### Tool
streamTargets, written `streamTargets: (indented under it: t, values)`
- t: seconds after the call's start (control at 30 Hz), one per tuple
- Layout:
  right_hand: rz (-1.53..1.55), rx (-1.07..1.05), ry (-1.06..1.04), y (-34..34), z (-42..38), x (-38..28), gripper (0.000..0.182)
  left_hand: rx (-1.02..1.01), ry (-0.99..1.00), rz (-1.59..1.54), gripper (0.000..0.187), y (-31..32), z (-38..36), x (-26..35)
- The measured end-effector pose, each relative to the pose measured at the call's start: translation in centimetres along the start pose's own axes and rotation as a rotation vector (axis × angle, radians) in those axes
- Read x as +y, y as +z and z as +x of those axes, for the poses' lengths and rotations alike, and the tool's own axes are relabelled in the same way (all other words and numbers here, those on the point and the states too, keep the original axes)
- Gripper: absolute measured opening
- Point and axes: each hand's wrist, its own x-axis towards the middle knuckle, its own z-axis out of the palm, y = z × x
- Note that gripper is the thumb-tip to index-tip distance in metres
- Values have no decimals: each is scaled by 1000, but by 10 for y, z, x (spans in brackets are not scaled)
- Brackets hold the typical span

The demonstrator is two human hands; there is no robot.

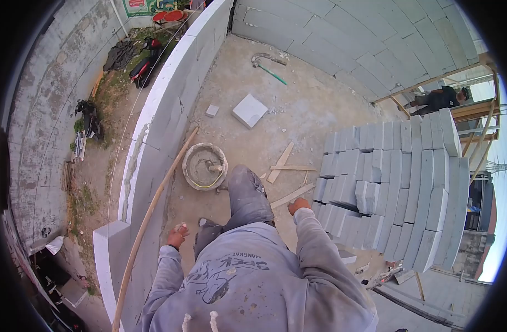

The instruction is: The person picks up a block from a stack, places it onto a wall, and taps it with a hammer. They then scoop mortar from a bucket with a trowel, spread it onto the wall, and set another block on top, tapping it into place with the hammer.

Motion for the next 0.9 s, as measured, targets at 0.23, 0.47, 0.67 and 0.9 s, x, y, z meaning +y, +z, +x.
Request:
streamTargets:
  t: [0.23,0.47,0.67,0.9]
  values:
    - [138,13,104,-81,174,27,39,-58,-170,15,43,89,117,78]
    - [57,-64,-237,-173,633,-105,39,85,-236,156,39,308,295,126]
    - [63,267,-314,-201,939,-250,50,-170,-634,-104,57,505,393,165]
    - [-128,608,-347,-240,1110,-348,37,-34,-863,-191,60,502,443,125]
